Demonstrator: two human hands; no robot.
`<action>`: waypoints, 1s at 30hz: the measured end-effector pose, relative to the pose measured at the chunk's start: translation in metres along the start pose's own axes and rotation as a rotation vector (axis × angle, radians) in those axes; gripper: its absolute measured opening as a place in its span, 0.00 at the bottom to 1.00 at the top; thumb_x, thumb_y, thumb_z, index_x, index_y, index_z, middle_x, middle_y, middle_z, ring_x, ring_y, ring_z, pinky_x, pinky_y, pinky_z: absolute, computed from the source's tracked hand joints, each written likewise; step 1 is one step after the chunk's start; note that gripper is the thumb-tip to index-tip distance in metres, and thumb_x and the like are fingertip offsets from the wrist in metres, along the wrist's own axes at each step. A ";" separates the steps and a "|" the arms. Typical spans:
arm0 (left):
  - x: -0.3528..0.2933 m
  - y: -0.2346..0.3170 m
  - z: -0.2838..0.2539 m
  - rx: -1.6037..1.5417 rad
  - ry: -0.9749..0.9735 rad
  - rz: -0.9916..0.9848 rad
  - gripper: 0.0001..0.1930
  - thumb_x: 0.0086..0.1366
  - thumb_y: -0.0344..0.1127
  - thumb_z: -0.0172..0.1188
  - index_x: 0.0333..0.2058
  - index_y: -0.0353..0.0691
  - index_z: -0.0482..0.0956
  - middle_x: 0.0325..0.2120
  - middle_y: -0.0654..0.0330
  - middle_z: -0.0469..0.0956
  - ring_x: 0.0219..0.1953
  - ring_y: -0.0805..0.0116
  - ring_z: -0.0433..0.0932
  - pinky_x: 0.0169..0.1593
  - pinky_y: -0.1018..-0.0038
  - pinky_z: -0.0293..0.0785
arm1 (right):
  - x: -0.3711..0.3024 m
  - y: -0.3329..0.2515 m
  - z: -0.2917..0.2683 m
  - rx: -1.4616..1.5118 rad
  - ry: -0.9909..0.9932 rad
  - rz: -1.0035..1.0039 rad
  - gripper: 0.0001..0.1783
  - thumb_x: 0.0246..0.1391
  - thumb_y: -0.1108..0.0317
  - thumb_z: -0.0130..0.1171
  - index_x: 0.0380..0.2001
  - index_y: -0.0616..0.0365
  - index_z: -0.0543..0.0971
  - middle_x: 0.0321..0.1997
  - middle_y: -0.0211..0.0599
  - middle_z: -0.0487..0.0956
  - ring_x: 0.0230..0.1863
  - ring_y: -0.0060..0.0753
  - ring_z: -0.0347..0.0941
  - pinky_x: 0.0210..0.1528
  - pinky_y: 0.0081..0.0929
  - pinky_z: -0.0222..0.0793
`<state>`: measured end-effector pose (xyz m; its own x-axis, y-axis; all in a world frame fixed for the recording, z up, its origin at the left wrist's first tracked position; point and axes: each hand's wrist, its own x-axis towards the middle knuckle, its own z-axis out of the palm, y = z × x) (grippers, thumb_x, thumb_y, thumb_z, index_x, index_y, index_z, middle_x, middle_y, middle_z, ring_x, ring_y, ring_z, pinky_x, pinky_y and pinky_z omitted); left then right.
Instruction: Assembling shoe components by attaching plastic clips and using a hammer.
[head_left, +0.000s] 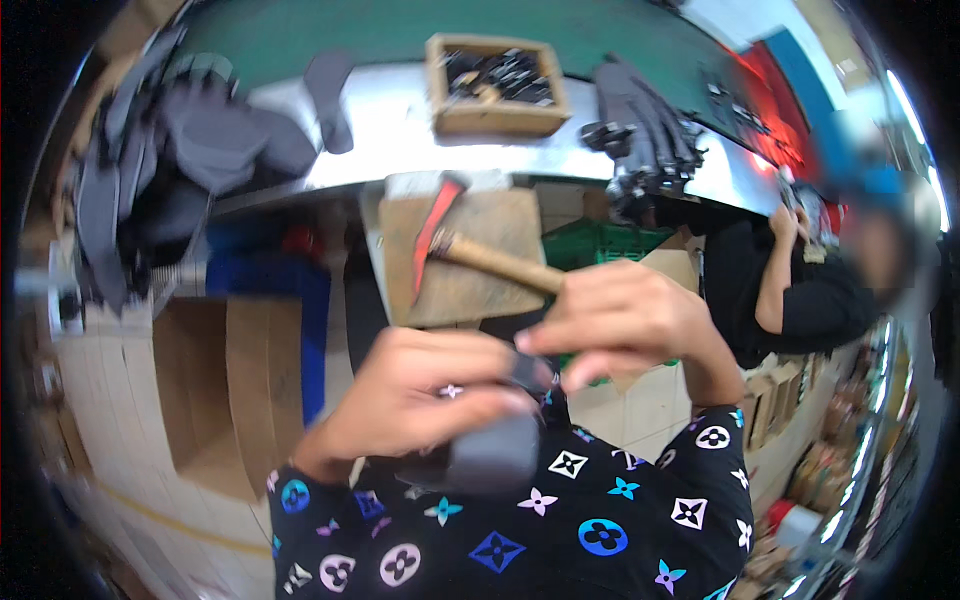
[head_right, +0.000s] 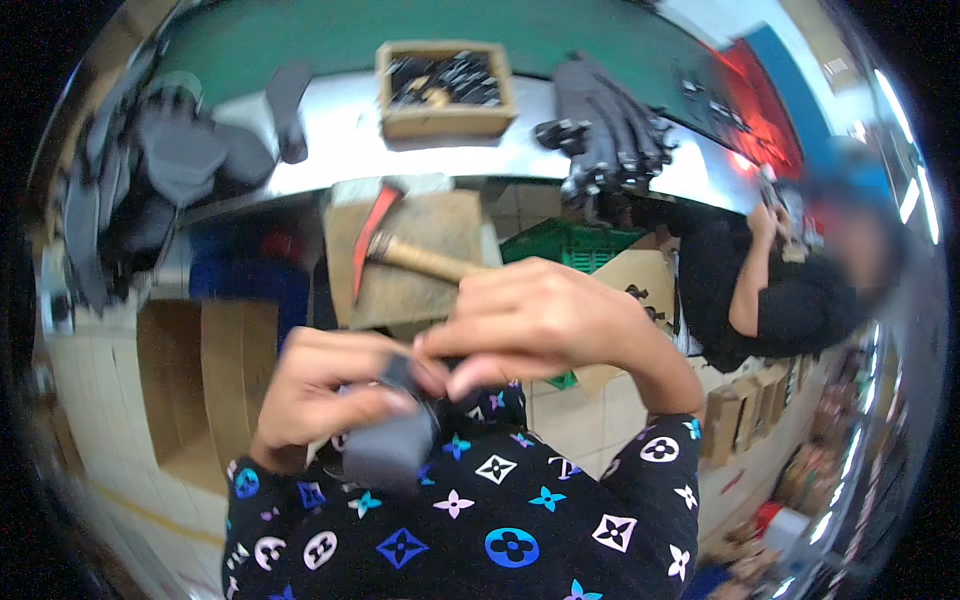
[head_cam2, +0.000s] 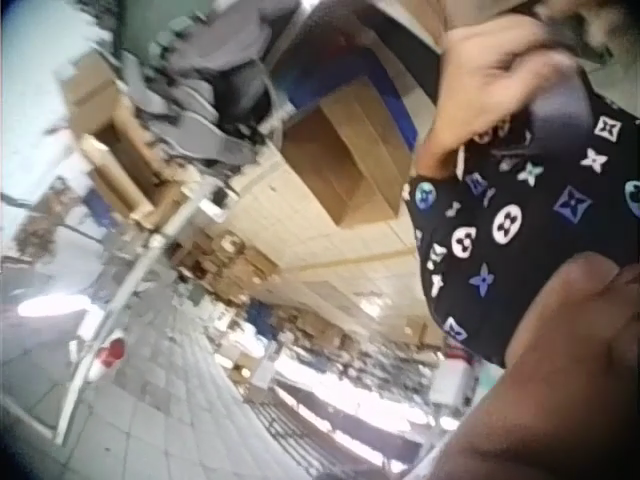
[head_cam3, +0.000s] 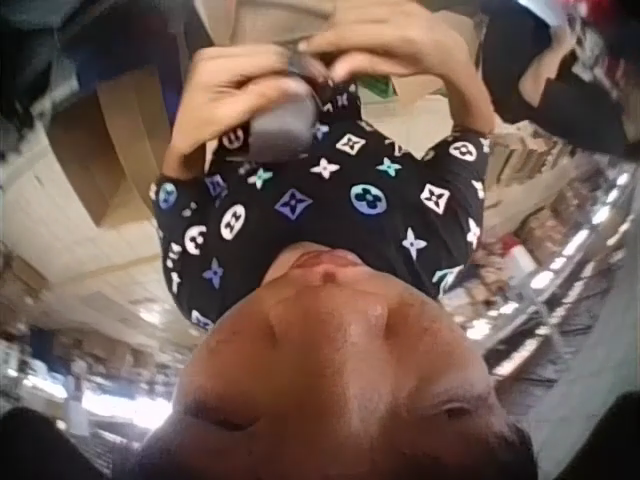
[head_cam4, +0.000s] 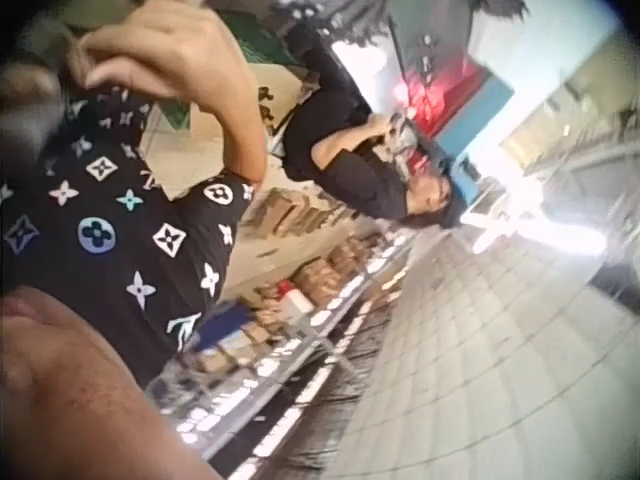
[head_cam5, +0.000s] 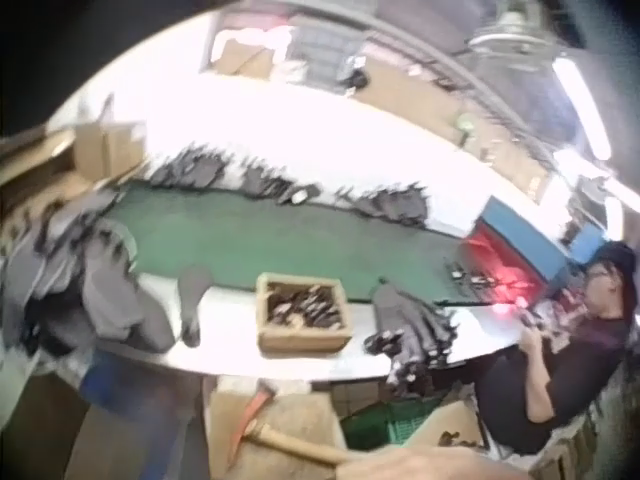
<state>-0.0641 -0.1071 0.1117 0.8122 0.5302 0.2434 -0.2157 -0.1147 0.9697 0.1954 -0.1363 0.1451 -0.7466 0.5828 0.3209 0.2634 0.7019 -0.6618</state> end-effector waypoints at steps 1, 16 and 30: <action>0.009 -0.007 -0.014 0.190 0.130 0.049 0.08 0.64 0.29 0.61 0.39 0.33 0.84 0.36 0.54 0.84 0.33 0.66 0.83 0.40 0.73 0.76 | -0.015 0.002 -0.002 -0.223 0.036 0.165 0.20 0.54 0.58 0.68 0.42 0.64 0.83 0.32 0.40 0.82 0.28 0.40 0.76 0.28 0.34 0.70; 0.083 -0.118 -0.158 1.257 0.778 -0.357 0.25 0.62 0.46 0.67 0.52 0.36 0.76 0.51 0.50 0.77 0.56 0.51 0.75 0.64 0.46 0.60 | -0.209 0.198 -0.098 -0.889 0.609 1.163 0.12 0.58 0.65 0.59 0.36 0.65 0.79 0.41 0.55 0.75 0.45 0.62 0.75 0.45 0.47 0.72; 0.163 -0.056 -0.008 0.942 0.525 0.343 0.41 0.62 0.36 0.66 0.69 0.34 0.53 0.70 0.43 0.54 0.74 0.47 0.47 0.73 0.46 0.40 | 0.025 0.059 -0.056 1.010 0.973 0.353 0.14 0.66 0.67 0.53 0.51 0.64 0.73 0.40 0.37 0.78 0.34 0.27 0.79 0.35 0.21 0.78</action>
<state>0.0761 -0.0072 0.0966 0.4129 0.6107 0.6757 0.2918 -0.7915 0.5370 0.2267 -0.0577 0.1518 0.0769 0.9924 0.0957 -0.5000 0.1215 -0.8574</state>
